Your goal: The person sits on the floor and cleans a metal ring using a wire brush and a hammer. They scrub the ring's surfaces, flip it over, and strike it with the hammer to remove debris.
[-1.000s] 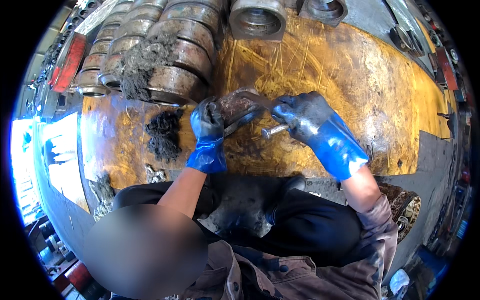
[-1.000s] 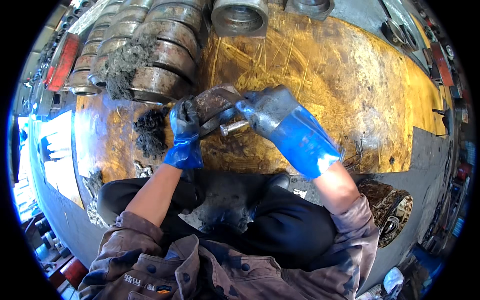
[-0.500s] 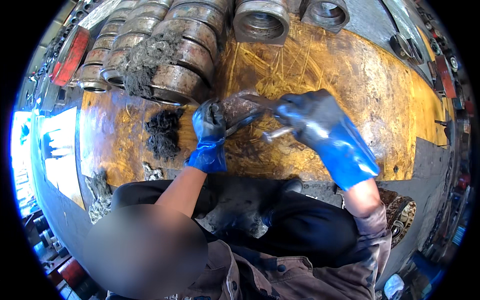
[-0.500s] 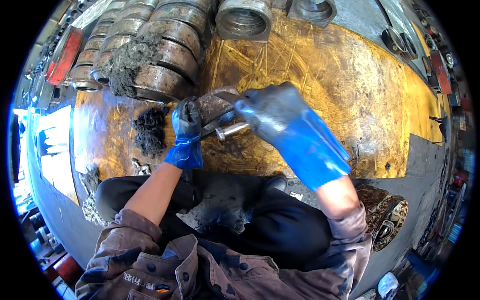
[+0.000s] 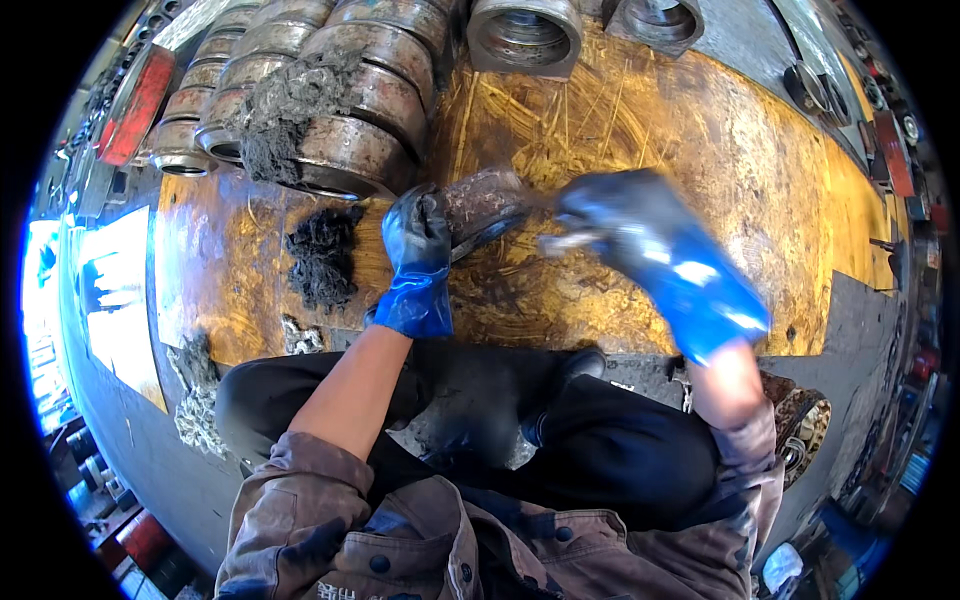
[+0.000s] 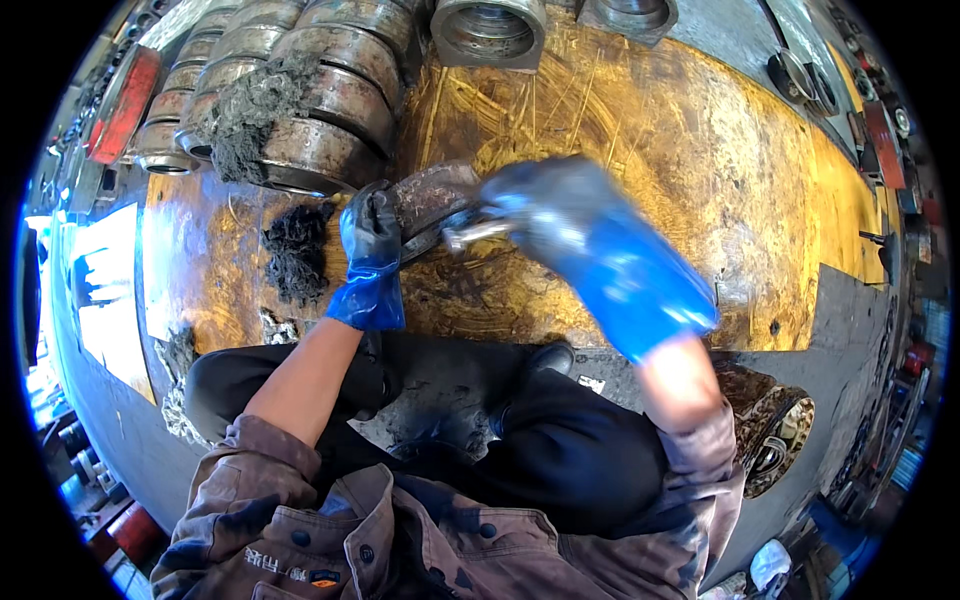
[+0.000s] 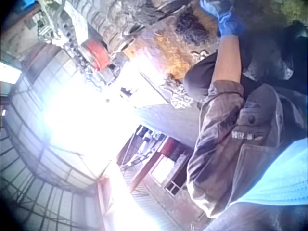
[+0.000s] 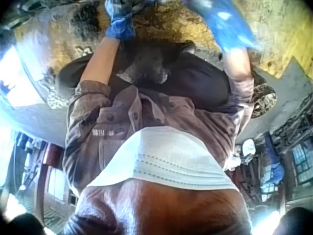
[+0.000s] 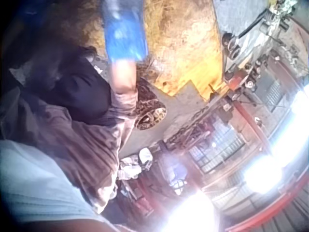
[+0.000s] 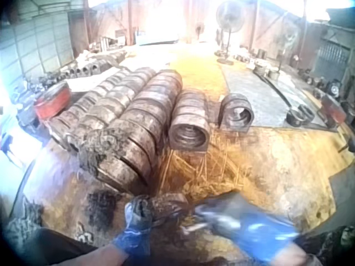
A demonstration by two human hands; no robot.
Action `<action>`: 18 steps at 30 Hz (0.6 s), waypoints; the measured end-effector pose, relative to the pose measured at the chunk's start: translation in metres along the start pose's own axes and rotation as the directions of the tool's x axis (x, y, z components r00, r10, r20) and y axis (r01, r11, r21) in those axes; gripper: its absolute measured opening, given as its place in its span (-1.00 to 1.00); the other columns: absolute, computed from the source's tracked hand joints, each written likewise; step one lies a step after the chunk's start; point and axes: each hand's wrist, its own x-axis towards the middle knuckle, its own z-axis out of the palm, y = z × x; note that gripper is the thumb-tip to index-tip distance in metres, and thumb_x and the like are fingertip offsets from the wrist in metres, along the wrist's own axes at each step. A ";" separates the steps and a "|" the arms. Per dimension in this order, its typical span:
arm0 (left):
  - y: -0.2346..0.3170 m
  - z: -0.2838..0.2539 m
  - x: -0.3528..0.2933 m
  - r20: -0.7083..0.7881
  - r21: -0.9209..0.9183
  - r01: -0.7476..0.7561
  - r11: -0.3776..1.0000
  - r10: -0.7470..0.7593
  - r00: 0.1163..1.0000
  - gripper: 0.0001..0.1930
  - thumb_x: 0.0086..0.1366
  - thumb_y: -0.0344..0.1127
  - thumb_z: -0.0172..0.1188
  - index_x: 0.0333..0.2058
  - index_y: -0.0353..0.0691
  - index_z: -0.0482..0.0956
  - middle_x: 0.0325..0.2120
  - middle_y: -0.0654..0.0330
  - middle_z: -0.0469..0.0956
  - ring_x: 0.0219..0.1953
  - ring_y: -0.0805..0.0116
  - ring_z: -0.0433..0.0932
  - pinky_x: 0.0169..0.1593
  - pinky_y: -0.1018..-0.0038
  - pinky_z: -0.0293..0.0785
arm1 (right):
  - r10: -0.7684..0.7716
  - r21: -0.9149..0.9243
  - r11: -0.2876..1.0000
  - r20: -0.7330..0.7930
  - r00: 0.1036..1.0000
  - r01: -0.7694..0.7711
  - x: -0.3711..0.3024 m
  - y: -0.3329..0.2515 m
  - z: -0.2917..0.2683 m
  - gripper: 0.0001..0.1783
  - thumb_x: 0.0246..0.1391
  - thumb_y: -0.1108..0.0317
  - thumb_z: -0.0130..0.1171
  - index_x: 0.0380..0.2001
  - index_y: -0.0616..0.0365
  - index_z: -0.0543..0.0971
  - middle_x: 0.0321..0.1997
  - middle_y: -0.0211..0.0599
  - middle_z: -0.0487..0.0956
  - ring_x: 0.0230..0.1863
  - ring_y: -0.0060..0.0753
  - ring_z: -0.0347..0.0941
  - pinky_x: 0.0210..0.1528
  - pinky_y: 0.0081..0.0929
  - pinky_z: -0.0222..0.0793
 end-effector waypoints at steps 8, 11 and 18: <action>-0.011 -0.010 -0.005 -0.003 0.093 -0.022 0.995 0.023 1.000 -0.80 0.35 -0.32 0.15 -0.22 -0.32 0.65 -0.26 -0.13 0.67 -0.21 -0.20 0.62 -0.06 0.07 0.56 | 0.059 0.024 0.998 -0.100 0.993 -0.056 -0.005 0.002 -0.015 -0.75 -0.01 0.46 0.33 -0.22 -0.09 0.66 -0.19 -0.40 0.69 -0.16 -0.20 0.67 -0.14 -0.33 0.63; 0.004 0.008 0.003 -0.010 -0.005 -0.047 0.999 0.047 0.999 -0.81 0.34 -0.32 0.16 -0.24 -0.32 0.66 -0.26 -0.14 0.66 -0.21 -0.20 0.62 -0.06 0.07 0.56 | 0.021 0.226 0.974 0.029 0.999 -0.027 -0.015 0.024 0.003 -0.75 -0.03 0.51 0.33 -0.24 -0.02 0.67 -0.23 -0.30 0.69 -0.18 -0.11 0.66 -0.14 -0.26 0.62; -0.007 -0.009 -0.004 0.021 0.035 -0.022 0.999 0.021 1.000 -0.79 0.35 -0.31 0.16 -0.19 -0.32 0.66 -0.24 -0.12 0.68 -0.19 -0.18 0.64 -0.04 0.08 0.56 | 0.114 0.131 0.987 -0.145 0.983 -0.095 -0.020 0.016 -0.011 -0.67 -0.06 0.54 0.36 -0.20 -0.09 0.67 -0.19 -0.23 0.71 -0.11 -0.10 0.68 -0.06 -0.25 0.64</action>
